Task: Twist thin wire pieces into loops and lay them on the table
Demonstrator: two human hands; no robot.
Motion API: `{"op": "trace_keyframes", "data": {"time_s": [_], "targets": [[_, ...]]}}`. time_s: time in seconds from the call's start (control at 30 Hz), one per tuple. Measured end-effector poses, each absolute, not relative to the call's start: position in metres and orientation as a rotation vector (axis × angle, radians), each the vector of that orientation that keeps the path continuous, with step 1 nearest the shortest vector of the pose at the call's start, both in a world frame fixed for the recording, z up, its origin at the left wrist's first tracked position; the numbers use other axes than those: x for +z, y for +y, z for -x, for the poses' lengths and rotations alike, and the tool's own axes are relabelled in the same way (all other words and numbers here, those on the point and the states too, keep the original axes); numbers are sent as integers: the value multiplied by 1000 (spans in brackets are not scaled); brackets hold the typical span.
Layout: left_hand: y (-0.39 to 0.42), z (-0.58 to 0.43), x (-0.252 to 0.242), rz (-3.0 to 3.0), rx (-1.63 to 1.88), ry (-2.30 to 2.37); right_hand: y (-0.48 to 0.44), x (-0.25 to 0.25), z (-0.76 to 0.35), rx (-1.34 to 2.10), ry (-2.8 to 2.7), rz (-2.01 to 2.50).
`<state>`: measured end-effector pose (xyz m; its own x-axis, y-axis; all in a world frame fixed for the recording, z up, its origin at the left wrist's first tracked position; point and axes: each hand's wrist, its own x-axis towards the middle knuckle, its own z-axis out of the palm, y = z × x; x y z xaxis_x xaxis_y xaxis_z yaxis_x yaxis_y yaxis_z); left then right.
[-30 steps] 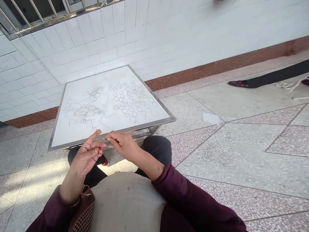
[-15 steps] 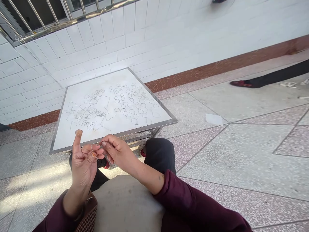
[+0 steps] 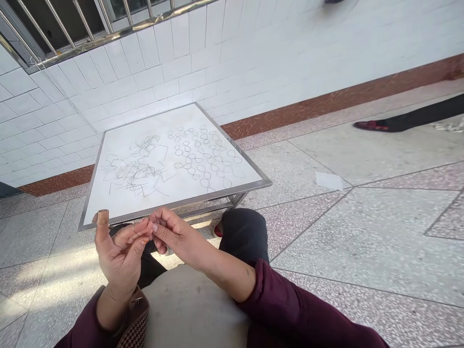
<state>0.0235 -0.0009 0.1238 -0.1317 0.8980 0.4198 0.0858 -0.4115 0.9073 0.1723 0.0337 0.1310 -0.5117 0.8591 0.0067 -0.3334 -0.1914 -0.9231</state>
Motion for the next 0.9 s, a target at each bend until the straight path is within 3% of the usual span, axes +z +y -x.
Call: {"op": "trace_keyframes", "data": {"time_s": [0.13, 0.27, 0.53, 0.7, 0.9], "targets": [[-1, -15, 119, -1758, 1614, 1170, 31, 133, -174, 1802, -1325, 692], [4, -6, 117, -1962, 1394, 1191, 28, 129, -173, 1761, -1431, 675], [16, 11, 117, -2487, 1380, 1096, 29, 130, -175, 1338, -1711, 907], [26, 13, 119, -2968, 1349, 1038, 30, 125, -172, 1470, -1543, 955], [28, 10, 122, -3050, 1219, 1081, 34, 115, -168, 1548, -1420, 911]]}}
